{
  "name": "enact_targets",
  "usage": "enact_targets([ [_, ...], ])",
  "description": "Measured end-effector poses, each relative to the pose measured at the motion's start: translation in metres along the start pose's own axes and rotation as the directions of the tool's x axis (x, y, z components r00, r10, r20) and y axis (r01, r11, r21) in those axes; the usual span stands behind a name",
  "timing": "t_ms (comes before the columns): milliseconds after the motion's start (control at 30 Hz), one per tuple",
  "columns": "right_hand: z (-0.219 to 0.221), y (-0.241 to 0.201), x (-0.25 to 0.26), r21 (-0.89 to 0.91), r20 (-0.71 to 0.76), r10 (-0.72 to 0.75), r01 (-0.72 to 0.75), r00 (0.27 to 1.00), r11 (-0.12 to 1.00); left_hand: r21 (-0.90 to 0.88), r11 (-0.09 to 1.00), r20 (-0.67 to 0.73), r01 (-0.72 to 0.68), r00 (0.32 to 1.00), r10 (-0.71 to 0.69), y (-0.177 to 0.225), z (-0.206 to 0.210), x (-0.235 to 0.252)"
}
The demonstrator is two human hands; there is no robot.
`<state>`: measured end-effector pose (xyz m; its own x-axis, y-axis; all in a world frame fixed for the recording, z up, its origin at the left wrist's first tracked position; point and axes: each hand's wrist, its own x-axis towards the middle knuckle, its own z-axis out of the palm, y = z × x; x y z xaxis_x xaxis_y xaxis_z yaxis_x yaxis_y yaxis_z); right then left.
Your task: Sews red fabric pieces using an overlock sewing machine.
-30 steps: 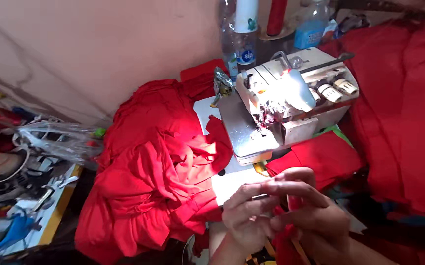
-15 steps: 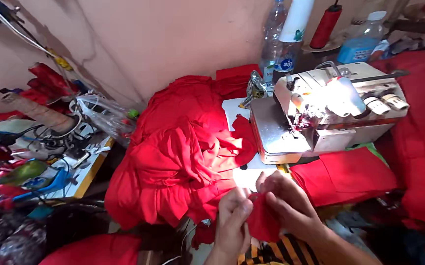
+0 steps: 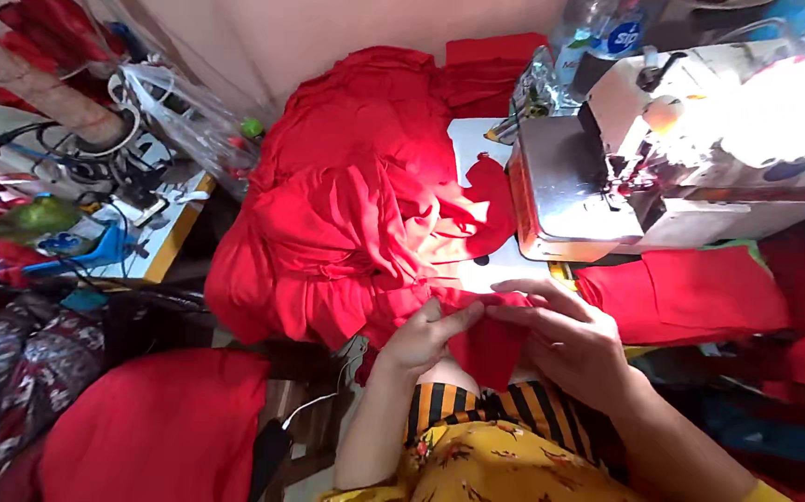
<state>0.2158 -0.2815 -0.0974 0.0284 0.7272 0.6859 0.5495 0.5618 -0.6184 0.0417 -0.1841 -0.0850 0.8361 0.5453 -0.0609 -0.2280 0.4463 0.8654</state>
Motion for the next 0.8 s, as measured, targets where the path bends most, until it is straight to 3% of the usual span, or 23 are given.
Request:
enact_targets([
  [67, 0.000, 0.002, 0.003, -0.004, -0.015, -0.032, 0.032, 0.999, 0.999, 0.077, 0.996, -0.019, -0.037, 0.999, 0.038, -0.003, -0.005, 0.002],
  [167, -0.002, 0.006, 0.006, 0.065, -0.049, -0.002, 0.006, 0.999, 0.998, 0.283, 0.944, -0.192, -0.170, 0.954, 0.229, -0.011, -0.014, 0.007],
  [233, -0.004, 0.012, 0.009, 0.138, 0.013, 0.037, -0.039, 0.999, 0.990, 0.388, 0.893, -0.323, -0.227, 0.874, 0.362, -0.013, -0.016, 0.011],
  [300, -0.007, 0.016, 0.014, 0.192, 0.143, 0.053, -0.080, 0.988, 0.978, 0.462, 0.852, -0.363, -0.247, 0.824, 0.436, -0.011, -0.017, 0.012],
  [400, -0.009, 0.021, 0.025, 0.151, 0.239, 0.080, -0.119, 0.968, 0.981, 0.545, 0.789, -0.244, -0.284, 0.847, 0.473, -0.004, -0.018, 0.006],
  [500, -0.007, 0.029, 0.034, 0.139, 0.245, 0.100, -0.137, 0.964, 0.981, 0.622, 0.712, -0.062, -0.326, 0.886, 0.460, 0.002, -0.018, -0.001],
  [667, 0.000, 0.030, 0.042, 0.401, 0.416, 0.152, -0.330, 0.897, 0.855, 0.599, 0.669, 0.173, -0.441, 0.886, 0.430, 0.011, -0.025, -0.007],
  [733, 0.001, 0.025, 0.040, 0.392, 0.512, 0.167, -0.402, 0.843, 0.828, 0.582, 0.666, 0.211, -0.466, 0.878, 0.430, 0.013, -0.028, -0.009],
  [800, 0.001, 0.017, 0.036, 0.301, 0.486, 0.145, -0.321, 0.862, 0.898, 0.527, 0.723, 0.188, -0.447, 0.891, 0.413, 0.014, -0.031, -0.013],
])
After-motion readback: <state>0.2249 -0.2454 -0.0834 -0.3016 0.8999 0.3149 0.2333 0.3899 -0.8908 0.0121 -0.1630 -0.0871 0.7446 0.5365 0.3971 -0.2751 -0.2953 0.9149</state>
